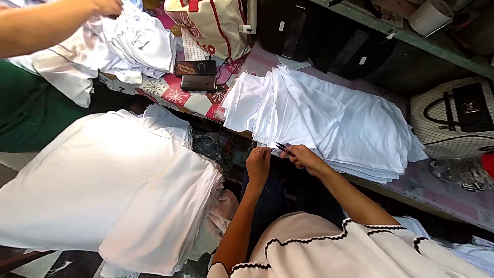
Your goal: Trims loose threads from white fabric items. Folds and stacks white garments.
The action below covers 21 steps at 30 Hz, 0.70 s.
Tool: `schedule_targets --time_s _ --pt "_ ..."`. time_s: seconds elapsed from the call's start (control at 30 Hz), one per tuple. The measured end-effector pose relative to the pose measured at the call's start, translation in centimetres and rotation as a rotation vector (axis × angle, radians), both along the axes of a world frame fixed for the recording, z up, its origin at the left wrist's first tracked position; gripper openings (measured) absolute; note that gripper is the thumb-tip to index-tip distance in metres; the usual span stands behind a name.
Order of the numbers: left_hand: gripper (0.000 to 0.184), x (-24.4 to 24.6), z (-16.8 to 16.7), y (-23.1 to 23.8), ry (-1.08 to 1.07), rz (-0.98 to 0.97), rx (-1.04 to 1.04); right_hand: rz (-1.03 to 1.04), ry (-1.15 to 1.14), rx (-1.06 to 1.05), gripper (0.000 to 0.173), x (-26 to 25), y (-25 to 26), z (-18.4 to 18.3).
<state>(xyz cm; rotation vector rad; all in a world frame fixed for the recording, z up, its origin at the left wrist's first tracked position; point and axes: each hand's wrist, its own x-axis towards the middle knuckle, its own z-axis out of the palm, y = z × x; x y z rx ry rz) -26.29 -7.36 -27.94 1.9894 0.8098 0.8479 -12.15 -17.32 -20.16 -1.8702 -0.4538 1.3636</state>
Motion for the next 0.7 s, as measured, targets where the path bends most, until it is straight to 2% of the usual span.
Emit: schedule_targets --time_s 0.1,0.17,0.2,0.27,0.3,0.33,0.37,0.4,0.43,0.5,0.57,0.6,0.63,0.7 --pt "0.012 -0.2 0.0 -0.3 -0.066 -0.009 -0.069 -0.002 0.118 -0.027 0.047 -0.1 0.3 -0.1" --pt "0.012 -0.7 0.3 -0.3 -0.017 -0.094 -0.133 -0.023 0.153 -0.029 0.046 -0.2 0.6 -0.1" --pt "0.015 -1.4 0.7 0.0 0.093 -0.208 -0.188 -0.038 0.156 -0.031 0.046 -0.1 0.7 0.0" --pt "0.022 -2.5 2.8 1.1 0.487 -0.541 -0.303 -0.056 0.123 -0.010 0.047 0.0 0.7 0.3" --pt "0.026 -2.7 3.9 1.3 0.669 -0.624 -0.307 -0.050 0.055 0.019 0.046 -0.1 0.5 0.5" --pt "0.030 -2.9 4.8 1.0 0.751 -0.581 -0.270 -0.024 -0.070 0.069 0.043 -0.2 0.3 0.7" --pt "0.031 -3.0 5.1 0.3 0.672 -0.430 -0.188 0.028 -0.254 0.133 0.035 -0.4 0.1 0.6" --pt "0.030 -2.7 4.4 -0.2 0.486 -0.251 -0.047 0.100 -0.481 0.189 0.027 -0.5 0.0 0.2" --pt "0.030 -1.8 3.1 -0.3 0.311 -0.119 0.115 0.178 -0.708 0.215 0.029 -0.7 0.0 -0.3" --pt "0.022 0.4 0.4 0.2 0.121 -0.017 0.347 0.287 -1.111 0.270 0.032 -1.3 0.3 -2.1" --pt "0.013 1.8 -0.8 1.1 0.008 -0.020 0.384 0.318 -1.325 0.320 0.025 -0.9 1.1 -3.5" --pt "0.014 2.0 -0.6 1.7 -0.027 -0.058 0.306 0.300 -1.330 0.335 0.023 -0.4 1.5 -3.5" --pt "0.015 1.9 -0.3 2.2 -0.061 -0.105 0.162 0.281 -1.242 0.317 0.022 0.1 1.9 -2.8" --pt "0.018 1.6 0.2 3.0 -0.131 -0.170 -0.223 0.264 -0.871 0.184 0.025 1.0 3.1 -0.2"
